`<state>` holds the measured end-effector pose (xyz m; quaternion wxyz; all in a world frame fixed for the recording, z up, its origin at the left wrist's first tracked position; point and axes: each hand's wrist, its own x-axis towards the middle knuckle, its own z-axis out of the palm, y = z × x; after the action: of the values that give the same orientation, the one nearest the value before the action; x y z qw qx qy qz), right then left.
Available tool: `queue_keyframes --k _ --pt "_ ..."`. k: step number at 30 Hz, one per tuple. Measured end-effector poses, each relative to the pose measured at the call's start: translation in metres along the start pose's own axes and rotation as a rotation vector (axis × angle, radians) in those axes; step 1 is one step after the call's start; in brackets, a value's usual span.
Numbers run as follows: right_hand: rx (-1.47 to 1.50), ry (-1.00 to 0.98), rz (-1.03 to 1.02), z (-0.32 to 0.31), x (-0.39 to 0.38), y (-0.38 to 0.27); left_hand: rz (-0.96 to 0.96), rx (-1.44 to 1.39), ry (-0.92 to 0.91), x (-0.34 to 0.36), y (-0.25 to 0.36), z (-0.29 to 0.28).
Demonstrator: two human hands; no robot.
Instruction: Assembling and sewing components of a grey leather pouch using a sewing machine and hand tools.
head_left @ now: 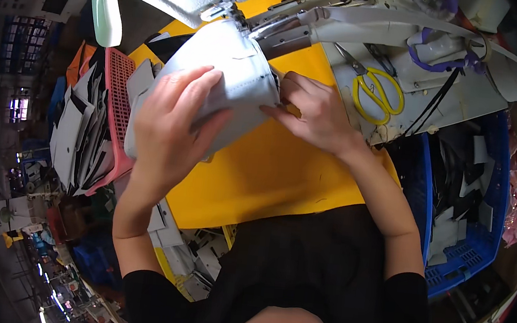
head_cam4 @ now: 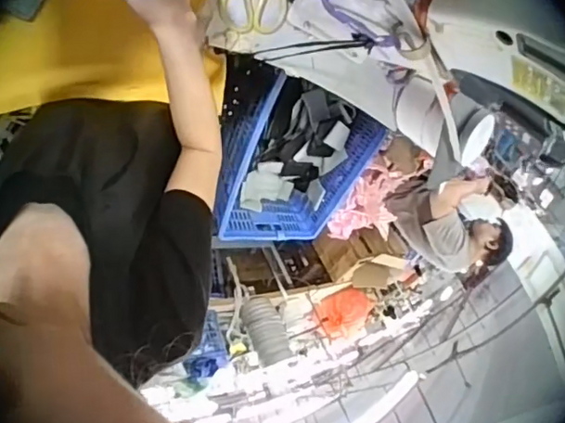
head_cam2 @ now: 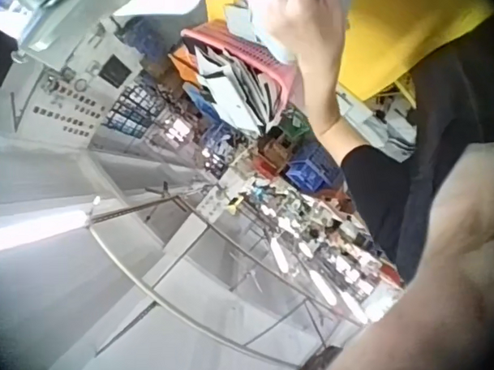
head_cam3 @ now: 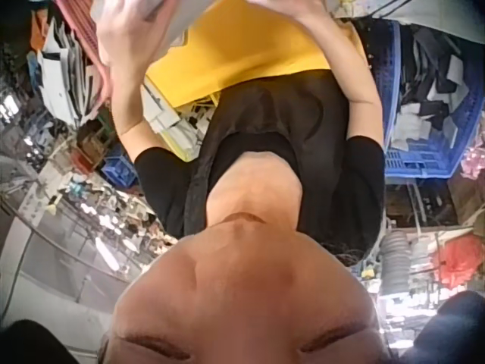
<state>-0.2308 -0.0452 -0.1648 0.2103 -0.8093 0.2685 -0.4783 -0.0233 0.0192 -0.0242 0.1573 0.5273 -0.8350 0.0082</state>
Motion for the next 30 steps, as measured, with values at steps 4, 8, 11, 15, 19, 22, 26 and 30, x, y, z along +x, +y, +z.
queue_keyframes --k 4,8,11,15,19,22,26,30 --pt "0.048 -0.001 0.115 -0.002 0.004 -0.007 0.103 0.125 0.199 0.003 0.002 0.027" --pt "0.065 0.148 0.175 -0.011 0.013 -0.031 0.113 0.209 0.27 -0.001 0.002 0.036" --pt "0.07 0.185 0.212 -0.018 0.024 -0.045 0.107 0.231 0.312 -0.003 0.004 0.038" --pt "0.089 0.199 0.255 -0.02 0.034 -0.055 0.092 0.219 0.337 -0.003 0.003 0.041" --pt "-0.001 0.272 0.247 -0.016 0.034 -0.062 0.192 0.259 0.399 -0.002 -0.001 0.047" --pt "-0.023 0.261 0.248 -0.011 0.032 -0.064 0.195 0.273 0.397 -0.001 -0.001 0.046" --pt "0.051 0.24 0.271 -0.01 0.031 -0.056 0.16 0.308 0.327 0.003 0.004 0.035" --pt "0.328 0.16 0.346 -0.013 0.026 -0.046 0.034 0.327 0.132 0.006 0.009 0.027"
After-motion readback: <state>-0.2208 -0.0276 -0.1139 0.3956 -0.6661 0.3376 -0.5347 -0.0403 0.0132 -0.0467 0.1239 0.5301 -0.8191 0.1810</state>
